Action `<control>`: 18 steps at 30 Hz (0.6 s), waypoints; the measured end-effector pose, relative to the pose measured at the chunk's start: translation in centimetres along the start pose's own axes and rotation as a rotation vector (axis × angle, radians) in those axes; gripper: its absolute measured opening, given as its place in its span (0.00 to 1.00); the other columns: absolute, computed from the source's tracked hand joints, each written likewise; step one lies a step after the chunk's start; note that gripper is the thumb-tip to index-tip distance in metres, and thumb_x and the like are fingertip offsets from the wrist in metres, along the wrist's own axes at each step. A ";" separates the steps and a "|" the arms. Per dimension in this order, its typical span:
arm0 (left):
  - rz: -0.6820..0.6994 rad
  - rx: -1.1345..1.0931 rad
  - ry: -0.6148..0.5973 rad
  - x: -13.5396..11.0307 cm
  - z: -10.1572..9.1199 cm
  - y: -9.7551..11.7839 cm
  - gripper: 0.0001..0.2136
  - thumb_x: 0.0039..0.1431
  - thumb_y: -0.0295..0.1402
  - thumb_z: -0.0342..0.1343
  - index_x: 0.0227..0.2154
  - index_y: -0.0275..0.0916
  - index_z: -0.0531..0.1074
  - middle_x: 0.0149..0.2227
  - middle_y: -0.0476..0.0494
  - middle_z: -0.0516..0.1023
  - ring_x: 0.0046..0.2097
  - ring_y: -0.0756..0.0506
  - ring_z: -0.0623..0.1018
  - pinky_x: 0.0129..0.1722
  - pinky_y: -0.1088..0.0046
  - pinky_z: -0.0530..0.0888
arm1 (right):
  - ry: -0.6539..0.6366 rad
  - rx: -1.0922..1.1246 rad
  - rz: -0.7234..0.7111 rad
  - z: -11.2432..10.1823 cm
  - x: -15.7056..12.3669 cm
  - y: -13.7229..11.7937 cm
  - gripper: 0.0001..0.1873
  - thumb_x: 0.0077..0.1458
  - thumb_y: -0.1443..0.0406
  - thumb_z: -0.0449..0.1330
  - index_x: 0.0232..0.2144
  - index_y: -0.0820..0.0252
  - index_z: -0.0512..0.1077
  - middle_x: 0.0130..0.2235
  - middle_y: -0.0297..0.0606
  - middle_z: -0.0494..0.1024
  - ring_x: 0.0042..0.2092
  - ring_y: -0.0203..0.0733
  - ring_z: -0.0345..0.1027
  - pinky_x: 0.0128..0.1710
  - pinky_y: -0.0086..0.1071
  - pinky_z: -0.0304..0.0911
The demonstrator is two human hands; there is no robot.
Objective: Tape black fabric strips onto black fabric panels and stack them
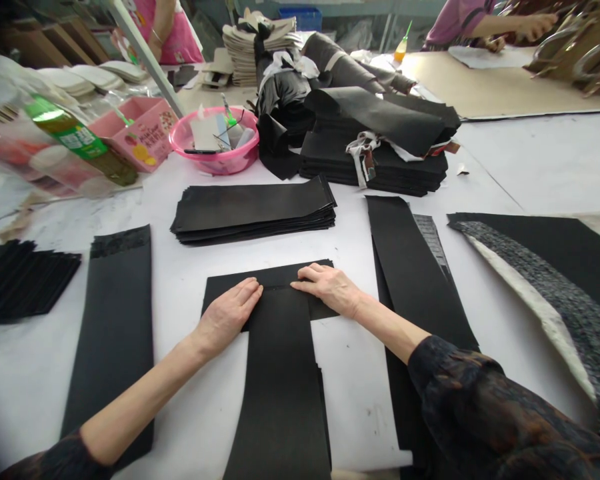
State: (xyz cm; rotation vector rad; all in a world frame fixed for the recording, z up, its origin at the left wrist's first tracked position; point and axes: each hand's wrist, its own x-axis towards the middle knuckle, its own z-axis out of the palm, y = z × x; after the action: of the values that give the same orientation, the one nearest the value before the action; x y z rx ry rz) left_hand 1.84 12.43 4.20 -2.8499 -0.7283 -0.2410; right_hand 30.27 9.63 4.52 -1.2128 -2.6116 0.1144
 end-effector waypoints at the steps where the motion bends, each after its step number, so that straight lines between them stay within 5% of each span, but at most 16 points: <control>1: -0.001 0.002 0.006 0.0 0.0 0.0 0.15 0.61 0.18 0.46 0.50 0.26 0.69 0.51 0.29 0.73 0.55 0.37 0.73 0.56 0.61 0.73 | -0.001 0.000 0.002 -0.1 -0.1 0.0 0.17 0.65 0.72 0.50 0.52 0.55 0.71 0.49 0.40 0.72 0.49 0.41 0.66 0.46 0.34 0.69; 18: -0.120 -0.125 0.090 -1.0 1.5 0.2 0.12 0.65 0.23 0.45 0.49 0.30 0.69 0.52 0.31 0.72 0.58 0.38 0.71 0.57 0.59 0.72 | 0.023 0.111 0.102 0.1 -1.6 0.1 0.18 0.66 0.71 0.48 0.53 0.52 0.69 0.50 0.39 0.71 0.50 0.40 0.65 0.47 0.33 0.68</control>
State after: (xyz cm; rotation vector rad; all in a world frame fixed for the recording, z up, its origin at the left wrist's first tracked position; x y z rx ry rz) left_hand 1.24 12.16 2.53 -2.8921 -0.8958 -0.4449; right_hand 31.29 8.47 4.09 -1.2996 -2.4876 0.2594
